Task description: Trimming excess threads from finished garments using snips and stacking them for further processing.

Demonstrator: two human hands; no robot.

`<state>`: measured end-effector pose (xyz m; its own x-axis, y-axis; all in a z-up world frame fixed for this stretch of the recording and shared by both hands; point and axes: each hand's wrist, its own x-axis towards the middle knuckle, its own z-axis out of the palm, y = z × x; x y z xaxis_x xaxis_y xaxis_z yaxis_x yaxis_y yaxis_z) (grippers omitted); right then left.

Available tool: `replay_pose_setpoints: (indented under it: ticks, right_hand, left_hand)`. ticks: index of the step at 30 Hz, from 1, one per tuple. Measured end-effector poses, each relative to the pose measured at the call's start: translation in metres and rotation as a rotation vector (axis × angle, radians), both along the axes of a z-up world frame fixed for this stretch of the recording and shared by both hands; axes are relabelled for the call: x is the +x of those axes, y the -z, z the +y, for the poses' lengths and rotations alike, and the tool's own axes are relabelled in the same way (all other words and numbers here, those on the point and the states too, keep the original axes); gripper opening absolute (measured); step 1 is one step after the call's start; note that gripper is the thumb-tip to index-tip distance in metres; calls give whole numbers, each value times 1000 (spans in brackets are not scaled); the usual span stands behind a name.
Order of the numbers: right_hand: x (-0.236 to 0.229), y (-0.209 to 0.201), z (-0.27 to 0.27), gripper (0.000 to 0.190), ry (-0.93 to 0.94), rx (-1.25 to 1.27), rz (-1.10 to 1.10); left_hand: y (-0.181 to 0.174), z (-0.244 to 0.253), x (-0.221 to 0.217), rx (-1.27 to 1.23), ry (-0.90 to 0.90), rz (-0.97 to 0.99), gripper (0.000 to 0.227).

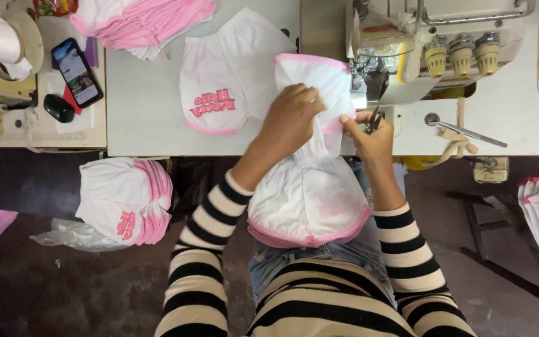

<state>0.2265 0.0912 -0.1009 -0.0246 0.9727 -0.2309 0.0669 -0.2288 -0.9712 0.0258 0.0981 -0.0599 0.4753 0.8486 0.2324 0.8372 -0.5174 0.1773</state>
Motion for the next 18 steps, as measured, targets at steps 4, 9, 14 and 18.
replay_pose_setpoints:
  ticks: [4, 9, 14, 18]
  right_hand:
    - [-2, 9, -9, 17, 82, -39, 53]
    - [5, 23, -6, 18, 251, -53, 282]
    - [-2, 10, -20, 18, 357, -18, 200]
    - [-20, -3, -26, 11, 365, 191, 99]
  left_hand:
    - [27, 22, 31, 75, -95, -224, 41]
    - [26, 19, 56, 17, -323, 15, 43]
    - [27, 25, 55, 24, -263, 54, 46]
    - [33, 47, 42, -10, -222, 24, 48]
